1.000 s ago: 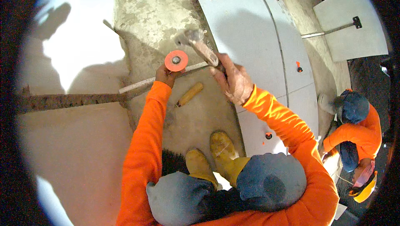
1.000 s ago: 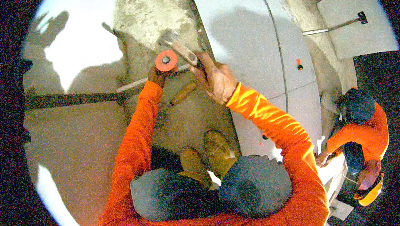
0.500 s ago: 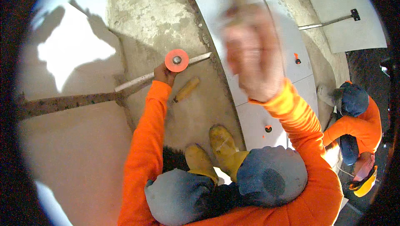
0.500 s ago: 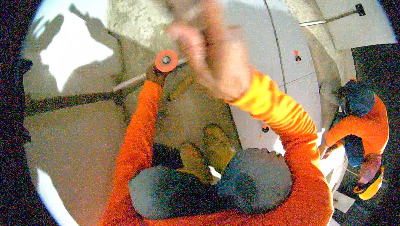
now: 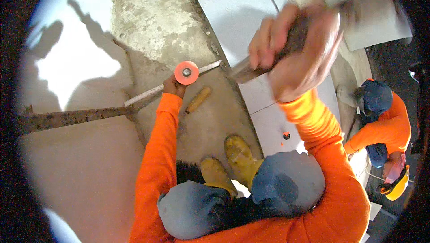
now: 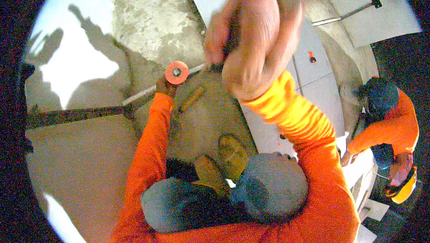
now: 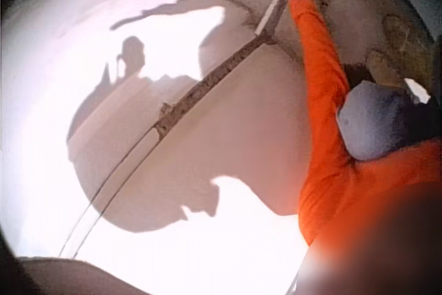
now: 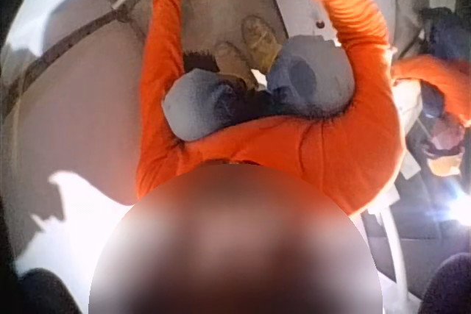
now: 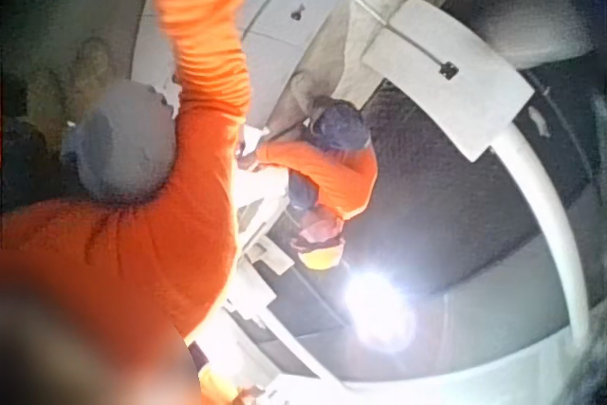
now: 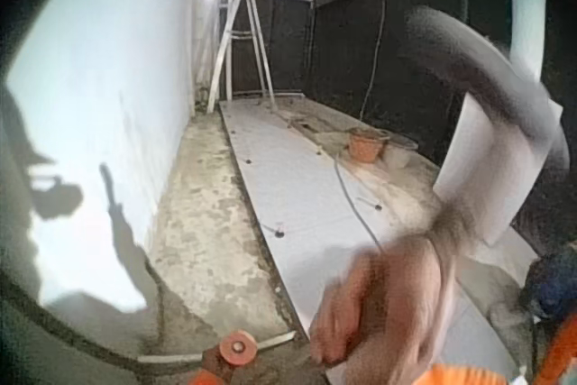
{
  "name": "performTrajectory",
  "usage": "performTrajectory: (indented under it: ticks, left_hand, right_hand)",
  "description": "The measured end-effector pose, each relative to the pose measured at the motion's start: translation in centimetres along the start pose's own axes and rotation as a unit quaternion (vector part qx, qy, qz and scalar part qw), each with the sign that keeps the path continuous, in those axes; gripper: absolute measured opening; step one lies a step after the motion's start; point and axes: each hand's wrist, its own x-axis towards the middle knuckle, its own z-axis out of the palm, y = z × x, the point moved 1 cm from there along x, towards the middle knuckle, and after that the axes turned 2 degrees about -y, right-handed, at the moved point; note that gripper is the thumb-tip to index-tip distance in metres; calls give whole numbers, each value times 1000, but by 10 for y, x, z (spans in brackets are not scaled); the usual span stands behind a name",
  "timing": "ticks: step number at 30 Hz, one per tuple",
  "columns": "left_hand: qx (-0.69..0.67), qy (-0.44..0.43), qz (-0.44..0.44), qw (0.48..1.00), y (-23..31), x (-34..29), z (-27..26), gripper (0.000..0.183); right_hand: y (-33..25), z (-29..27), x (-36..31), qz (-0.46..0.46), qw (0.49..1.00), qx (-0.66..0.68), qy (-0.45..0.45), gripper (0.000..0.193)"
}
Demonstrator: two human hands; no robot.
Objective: The person pours water from a bucket onto the floor, then sweeps the area with a broom. They place a metal straightedge on the floor and use a hammer to tap it into position, then use a trowel to spread material along the edge. Another worker is visible nearby working on the same wall.
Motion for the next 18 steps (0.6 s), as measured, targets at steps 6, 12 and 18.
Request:
performTrajectory:
  ticks: [6,12,18]
  left_hand:
    - [-57,-8,5,998,-12,51,-16,28]
    - [297,-38,184,936,-16,24,-24,28]
    - [514,-10,142,846,31,7,4,24]
  right_hand:
    - [81,28,-70,343,777,-342,-402,29]
    - [10,-14,-43,90,952,-293,-4,35]
    - [90,16,-66,111,887,-420,-156,36]
